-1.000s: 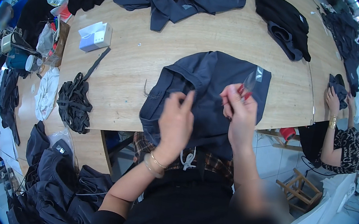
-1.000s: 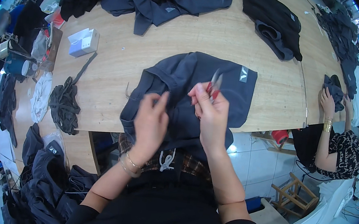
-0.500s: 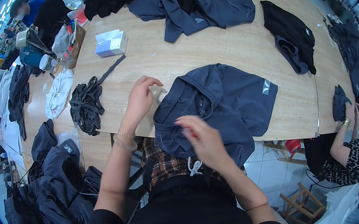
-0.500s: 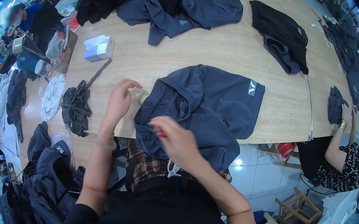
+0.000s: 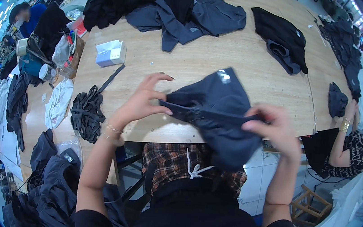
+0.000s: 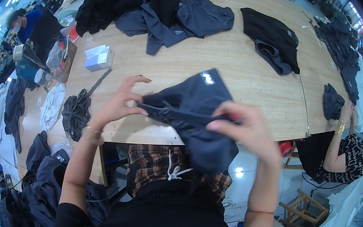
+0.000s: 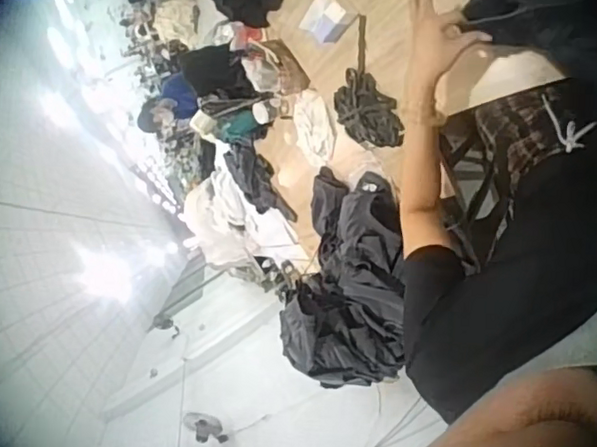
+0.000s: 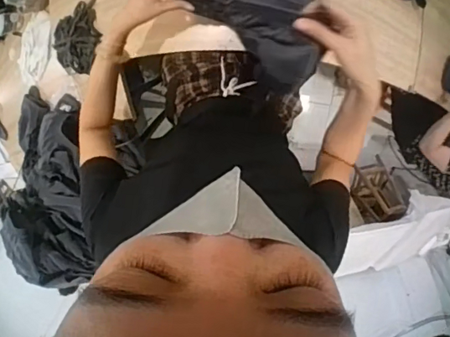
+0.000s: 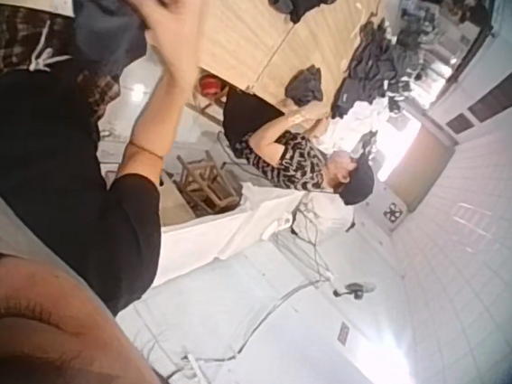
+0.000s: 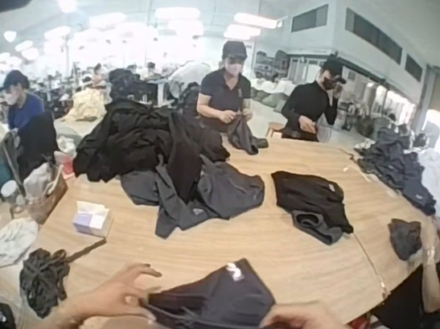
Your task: The person uses small scissors to trim loose threads and excess fabric from the waistband and seams of a pair of dark shorts. The person repeatedly snips small pieces of thread and fabric while holding the garment on a wooden table.
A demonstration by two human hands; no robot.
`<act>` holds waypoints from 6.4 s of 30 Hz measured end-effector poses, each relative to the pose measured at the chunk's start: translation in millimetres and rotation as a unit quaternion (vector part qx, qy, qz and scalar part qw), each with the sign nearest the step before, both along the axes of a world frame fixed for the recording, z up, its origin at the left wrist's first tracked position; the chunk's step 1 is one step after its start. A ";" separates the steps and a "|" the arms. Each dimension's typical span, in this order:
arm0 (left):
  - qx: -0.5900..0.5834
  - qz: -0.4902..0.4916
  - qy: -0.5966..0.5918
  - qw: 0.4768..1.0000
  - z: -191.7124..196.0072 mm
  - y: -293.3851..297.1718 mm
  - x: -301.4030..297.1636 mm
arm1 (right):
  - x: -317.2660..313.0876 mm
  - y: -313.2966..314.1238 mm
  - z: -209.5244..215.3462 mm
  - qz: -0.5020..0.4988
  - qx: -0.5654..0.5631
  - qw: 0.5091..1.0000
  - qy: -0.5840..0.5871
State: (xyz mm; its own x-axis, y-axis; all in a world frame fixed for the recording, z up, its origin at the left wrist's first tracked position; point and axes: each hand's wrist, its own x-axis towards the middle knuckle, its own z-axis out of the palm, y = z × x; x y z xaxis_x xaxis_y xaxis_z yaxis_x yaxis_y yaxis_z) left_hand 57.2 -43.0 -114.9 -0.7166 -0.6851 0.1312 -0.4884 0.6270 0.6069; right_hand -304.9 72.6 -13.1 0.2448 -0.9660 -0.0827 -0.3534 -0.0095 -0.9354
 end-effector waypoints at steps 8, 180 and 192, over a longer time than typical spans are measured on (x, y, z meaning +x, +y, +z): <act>0.250 -0.074 0.304 0.917 117.3 61.5 -7.4 | -73.1 -23.3 41.4 0.015 -0.107 0.987 -0.116; 0.290 0.196 0.377 0.857 7.6 66.3 -101.5 | 86.7 -12.5 -96.3 -0.275 -0.286 0.912 0.101; 0.338 0.193 0.408 0.826 19.1 66.3 -98.7 | 72.1 -15.5 -101.2 -0.283 -0.281 0.913 0.083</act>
